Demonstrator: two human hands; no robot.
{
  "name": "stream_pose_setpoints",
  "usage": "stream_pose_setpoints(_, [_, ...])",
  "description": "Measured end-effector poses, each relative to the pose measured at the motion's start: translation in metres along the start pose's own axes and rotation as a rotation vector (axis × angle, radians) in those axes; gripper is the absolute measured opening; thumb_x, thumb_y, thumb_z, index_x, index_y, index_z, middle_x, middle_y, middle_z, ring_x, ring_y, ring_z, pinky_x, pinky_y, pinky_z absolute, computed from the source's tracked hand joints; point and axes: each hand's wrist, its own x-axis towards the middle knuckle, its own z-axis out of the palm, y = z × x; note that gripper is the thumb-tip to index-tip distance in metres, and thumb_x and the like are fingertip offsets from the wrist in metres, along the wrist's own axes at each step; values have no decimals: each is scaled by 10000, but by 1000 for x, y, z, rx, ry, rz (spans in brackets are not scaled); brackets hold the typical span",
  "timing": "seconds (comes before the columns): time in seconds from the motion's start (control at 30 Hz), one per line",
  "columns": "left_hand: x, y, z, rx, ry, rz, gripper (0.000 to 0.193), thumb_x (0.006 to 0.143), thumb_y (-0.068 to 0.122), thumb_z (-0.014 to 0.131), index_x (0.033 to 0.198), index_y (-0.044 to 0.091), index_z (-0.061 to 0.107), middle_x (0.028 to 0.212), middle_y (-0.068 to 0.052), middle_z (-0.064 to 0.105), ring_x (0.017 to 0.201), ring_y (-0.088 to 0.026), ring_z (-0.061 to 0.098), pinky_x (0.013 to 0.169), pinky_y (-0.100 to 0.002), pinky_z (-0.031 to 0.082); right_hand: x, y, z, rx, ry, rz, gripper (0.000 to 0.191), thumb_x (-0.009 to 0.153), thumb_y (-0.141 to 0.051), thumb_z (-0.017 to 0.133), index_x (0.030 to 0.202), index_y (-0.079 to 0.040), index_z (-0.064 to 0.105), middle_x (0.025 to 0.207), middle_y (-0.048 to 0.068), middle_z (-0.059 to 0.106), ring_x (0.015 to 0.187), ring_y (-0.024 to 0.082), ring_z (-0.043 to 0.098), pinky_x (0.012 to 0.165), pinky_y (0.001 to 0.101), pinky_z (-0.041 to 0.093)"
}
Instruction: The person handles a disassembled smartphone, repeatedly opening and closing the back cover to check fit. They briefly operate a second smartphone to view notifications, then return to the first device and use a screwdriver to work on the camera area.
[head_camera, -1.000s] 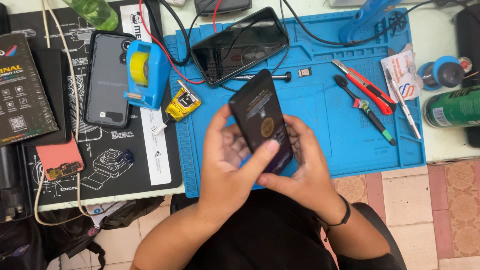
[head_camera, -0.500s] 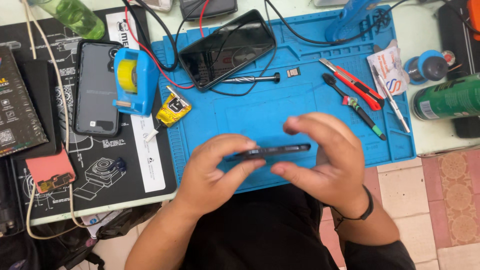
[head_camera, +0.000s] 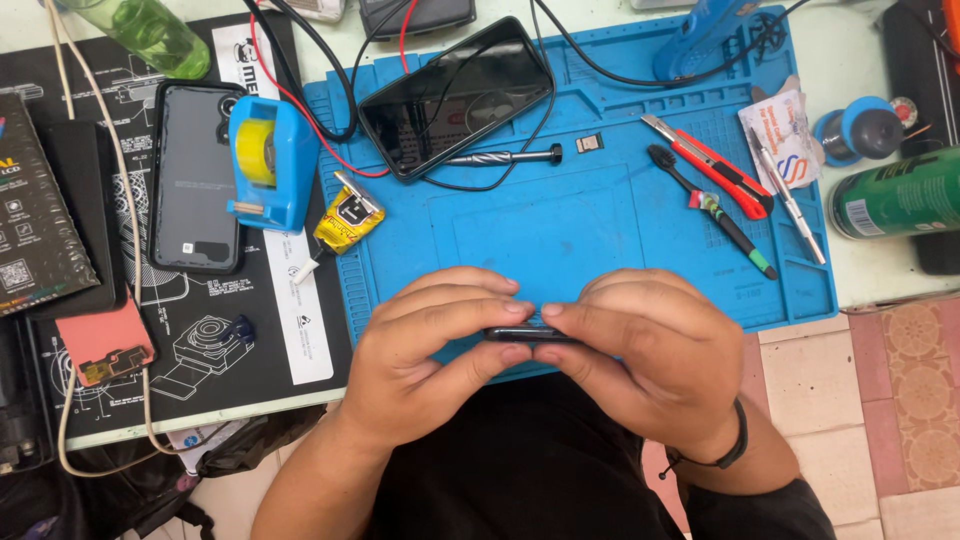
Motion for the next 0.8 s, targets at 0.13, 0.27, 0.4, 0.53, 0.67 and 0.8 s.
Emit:
stream_pose_setpoints(0.13, [-1, 0, 0, 24, 17, -22, 311, 853, 80, 858, 1133, 57, 724, 1117, -64, 776, 1154, -254, 742, 1021, -359, 598, -1, -2, 3, 6, 8, 2, 358, 770, -125, 908, 1054, -50, 702, 910, 48, 702, 831, 192, 714, 737, 305, 544])
stream_pose_setpoints(0.27, [-2, 0, 0, 8, 22, -27, 308, 856, 82, 856, 1135, 61, 727, 1120, -65, 777, 1155, -253, 743, 1020, -357, 601, -1, -3, 3, 14, 6, 8, 345, 776, -117, 902, 1045, -48, 699, 914, 41, 709, 832, 185, 721, 734, 296, 544])
stream_pose_setpoints(0.4, [-1, 1, 1, 5, 6, -26, 301, 871, 76, 847, 1146, 60, 724, 1130, -66, 777, 1153, -252, 748, 1028, -358, 598, 0, -4, 2, -3, -12, 13, 341, 780, -121, 891, 1052, -54, 697, 925, 50, 708, 847, 196, 708, 743, 307, 540])
stream_pose_setpoints(0.53, [0, 2, 1, 11, -18, -13, 316, 891, 75, 840, 1181, 62, 715, 1115, -58, 773, 1152, -250, 739, 1042, -354, 579, 2, -3, -2, 19, -94, 45, 308, 799, -129, 860, 1052, -61, 698, 945, 69, 715, 842, 218, 695, 743, 322, 528])
stream_pose_setpoints(0.67, [-4, 0, 3, 168, 60, -26, 497, 780, 132, 884, 1212, 30, 662, 1167, -111, 718, 1229, -303, 638, 1072, -395, 503, -4, 1, -6, -23, -114, 56, 266, 844, -112, 828, 1067, -58, 693, 982, 72, 730, 871, 225, 701, 776, 329, 531])
stream_pose_setpoints(0.8, [-11, -12, 9, 110, 293, -312, 716, 808, 149, 890, 1408, -25, 541, 1297, -181, 675, 1265, -245, 642, 1092, -382, 511, -22, 9, -3, 160, 273, 443, 154, 1026, -60, 740, 1161, -20, 677, 1063, 87, 717, 912, 147, 670, 827, 261, 519])
